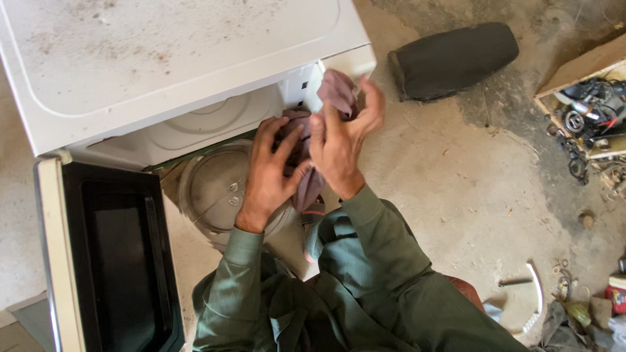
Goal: The person opens a white microwave, removes the glass turntable, and wipes the interior walls and ceiling with a cloth. They then wipe the exterior control panel and door area before placing the turntable back inside.
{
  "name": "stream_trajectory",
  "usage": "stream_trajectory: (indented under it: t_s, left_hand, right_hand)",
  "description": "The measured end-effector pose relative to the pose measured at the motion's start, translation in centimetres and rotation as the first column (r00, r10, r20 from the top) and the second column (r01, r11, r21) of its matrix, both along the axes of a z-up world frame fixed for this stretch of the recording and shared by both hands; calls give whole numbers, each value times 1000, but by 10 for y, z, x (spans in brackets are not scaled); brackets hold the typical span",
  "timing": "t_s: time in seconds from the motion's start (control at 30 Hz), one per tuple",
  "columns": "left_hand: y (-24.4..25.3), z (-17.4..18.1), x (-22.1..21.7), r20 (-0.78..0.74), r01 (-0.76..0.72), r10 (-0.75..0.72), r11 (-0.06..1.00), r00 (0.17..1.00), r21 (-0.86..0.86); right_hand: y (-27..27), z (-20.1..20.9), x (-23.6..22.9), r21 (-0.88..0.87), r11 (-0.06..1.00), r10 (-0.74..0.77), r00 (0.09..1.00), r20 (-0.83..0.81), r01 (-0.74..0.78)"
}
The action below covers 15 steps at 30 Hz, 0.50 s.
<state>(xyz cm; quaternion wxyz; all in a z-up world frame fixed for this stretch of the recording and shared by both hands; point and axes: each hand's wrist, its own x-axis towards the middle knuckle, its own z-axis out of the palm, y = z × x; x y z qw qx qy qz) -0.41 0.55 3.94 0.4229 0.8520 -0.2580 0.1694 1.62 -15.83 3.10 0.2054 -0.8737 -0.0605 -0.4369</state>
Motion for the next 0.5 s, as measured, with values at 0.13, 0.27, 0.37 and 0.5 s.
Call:
stream_trajectory:
  t_s: [0.13,0.27,0.37,0.5]
  left_hand:
    - [-6,-9,-1,13,18,-20,987,1000,161]
    - [-7,-17,3,16,-6,3,987,1000,158]
    - [-11,-21,7,-23,-35,39,987,999,157]
    - [-11,-20,10,-39,-15,20,990,999,141]
  right_hand:
    - [-25,1,19,64,993,-95,995,-7,95]
    - [-25,-6,31,83,995,-55,998,24,52]
    - [-25,-12,37,28,997,-67,997,42,66]
    - [-52,-10,53,93,981,-173,983,57,168]
